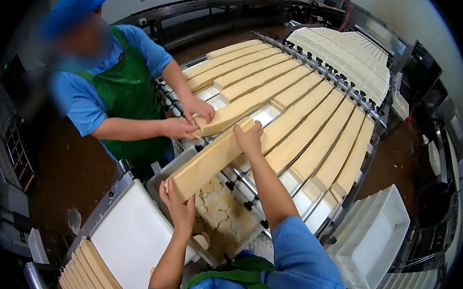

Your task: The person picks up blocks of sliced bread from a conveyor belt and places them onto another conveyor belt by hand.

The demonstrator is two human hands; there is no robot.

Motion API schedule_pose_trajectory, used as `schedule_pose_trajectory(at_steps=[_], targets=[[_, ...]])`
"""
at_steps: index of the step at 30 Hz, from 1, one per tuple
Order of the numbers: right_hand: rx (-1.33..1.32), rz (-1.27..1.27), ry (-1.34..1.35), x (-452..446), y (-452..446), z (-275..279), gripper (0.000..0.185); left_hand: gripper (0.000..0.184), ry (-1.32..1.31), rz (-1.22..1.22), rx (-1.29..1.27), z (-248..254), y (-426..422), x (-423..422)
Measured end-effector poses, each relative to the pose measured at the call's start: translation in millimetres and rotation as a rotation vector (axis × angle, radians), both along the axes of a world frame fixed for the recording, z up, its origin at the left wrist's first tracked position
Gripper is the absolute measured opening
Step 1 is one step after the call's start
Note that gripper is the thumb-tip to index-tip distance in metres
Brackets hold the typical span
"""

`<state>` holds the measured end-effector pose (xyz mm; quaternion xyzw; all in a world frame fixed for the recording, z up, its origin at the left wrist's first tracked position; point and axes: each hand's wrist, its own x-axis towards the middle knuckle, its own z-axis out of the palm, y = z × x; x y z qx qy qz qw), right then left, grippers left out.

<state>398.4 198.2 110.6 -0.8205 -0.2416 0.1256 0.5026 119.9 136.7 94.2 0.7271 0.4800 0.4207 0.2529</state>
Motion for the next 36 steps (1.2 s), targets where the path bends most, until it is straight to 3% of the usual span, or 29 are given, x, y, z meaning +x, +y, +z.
schedule_pose_trajectory(at_steps=[4,6,7,9,10,13,15,17,18,23,29,36], targets=[[-0.277,0.068,0.005,61.6,22.8,0.6,0.083,0.075,0.009,-0.123,0.093,-1.6,45.8,41.7],[-0.655,0.231,-0.262,100.9,37.1,-18.9,0.076,0.070,0.055,-0.231,0.128,-8.6,70.4,56.7],[-0.645,0.237,-0.258,118.4,42.5,-28.4,0.076,0.070,0.064,-0.226,0.136,-11.1,79.9,63.2],[-0.712,0.222,-0.355,147.3,50.8,-39.3,0.067,0.066,-0.149,-0.413,-0.268,-20.8,97.6,75.8],[-0.723,0.245,-0.364,160.2,55.6,-42.1,0.065,0.066,-0.044,-0.449,-0.069,-30.5,104.1,82.7],[-0.754,0.264,-0.267,188.3,67.5,-45.0,0.065,0.064,0.089,-0.401,-0.071,-43.4,110.6,99.1],[-0.753,0.271,-0.258,194.3,68.2,-47.4,0.063,0.062,-0.008,-0.397,-0.102,-42.3,105.5,104.7],[-0.671,0.282,-0.421,194.5,63.3,-50.6,0.061,0.061,-0.083,-0.372,-0.286,-39.1,99.4,106.7],[-0.671,0.280,-0.411,195.2,61.9,-47.2,0.061,0.060,-0.063,-0.355,-0.197,-41.4,97.8,107.8],[-0.742,0.386,-0.221,196.6,61.9,-32.7,0.058,0.060,-0.020,-0.347,-0.259,-38.4,98.7,112.4],[-0.664,0.189,-0.225,201.3,68.6,-44.5,0.058,0.060,-0.017,-0.358,-0.234,-49.9,106.4,121.2],[-0.748,0.213,-0.347,200.6,58.2,-25.8,0.053,0.057,0.058,-0.429,-0.169,-53.8,112.2,155.2]])
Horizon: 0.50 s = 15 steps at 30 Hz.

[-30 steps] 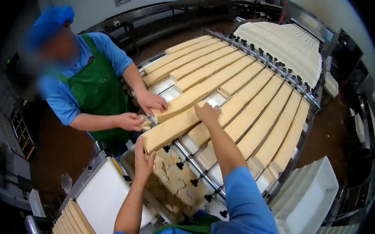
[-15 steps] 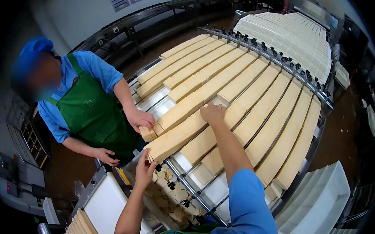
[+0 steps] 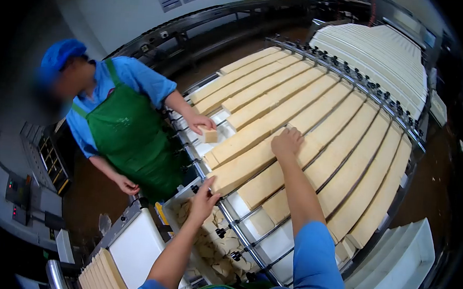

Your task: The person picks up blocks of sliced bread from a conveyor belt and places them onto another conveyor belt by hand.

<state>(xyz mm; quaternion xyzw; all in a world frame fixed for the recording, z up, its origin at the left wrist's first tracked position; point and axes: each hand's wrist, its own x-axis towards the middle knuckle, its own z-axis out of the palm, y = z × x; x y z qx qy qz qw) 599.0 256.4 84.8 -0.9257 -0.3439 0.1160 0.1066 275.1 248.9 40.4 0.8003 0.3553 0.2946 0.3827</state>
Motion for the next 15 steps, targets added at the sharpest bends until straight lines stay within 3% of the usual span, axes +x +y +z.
schedule_pose_trajectory(at_steps=[1,3,4,5,6,9,10,11,12,13,15], targets=[[0.071,-0.079,-0.054,-6.3,0.3,0.0,0.052,0.056,0.006,-0.020,-0.029,14.7,-3.3,10.3],[0.144,-0.121,-0.106,-16.9,-1.0,-16.4,0.050,0.051,0.057,0.017,0.047,-3.0,3.4,22.6],[0.213,-0.163,-0.275,-17.7,2.0,-40.8,0.054,0.050,0.019,0.072,0.082,-9.4,3.5,26.7],[0.291,-0.199,-0.439,-18.6,9.7,-53.6,0.059,0.049,0.026,0.132,-0.040,-7.4,0.7,28.2],[0.129,-0.131,-0.140,-19.9,-2.8,-16.1,0.074,0.052,-0.020,0.168,0.085,-17.6,0.1,31.5],[0.231,-0.103,-0.274,24.8,13.0,-100.1,0.085,0.054,-0.036,0.319,-0.318,-0.5,-21.7,27.7],[0.193,-0.052,-0.272,35.9,15.2,-106.0,0.089,0.052,-0.247,0.313,-0.261,-16.6,-26.8,22.2],[0.161,-0.029,-0.421,65.8,32.4,-153.6,0.088,0.049,-0.264,0.311,-0.090,-0.4,-42.3,8.6],[0.110,-0.069,-0.436,76.7,37.6,-160.0,0.085,0.048,-0.291,0.356,-0.013,-10.6,-52.0,0.7],[0.077,-0.141,-0.361,74.2,41.1,-146.4,0.082,0.048,-0.265,0.377,-0.021,-15.9,-59.8,-13.3],[-0.107,0.013,-0.351,42.7,27.2,-89.9,0.078,0.049,-0.322,0.418,0.042,-34.7,-76.4,-48.0]])
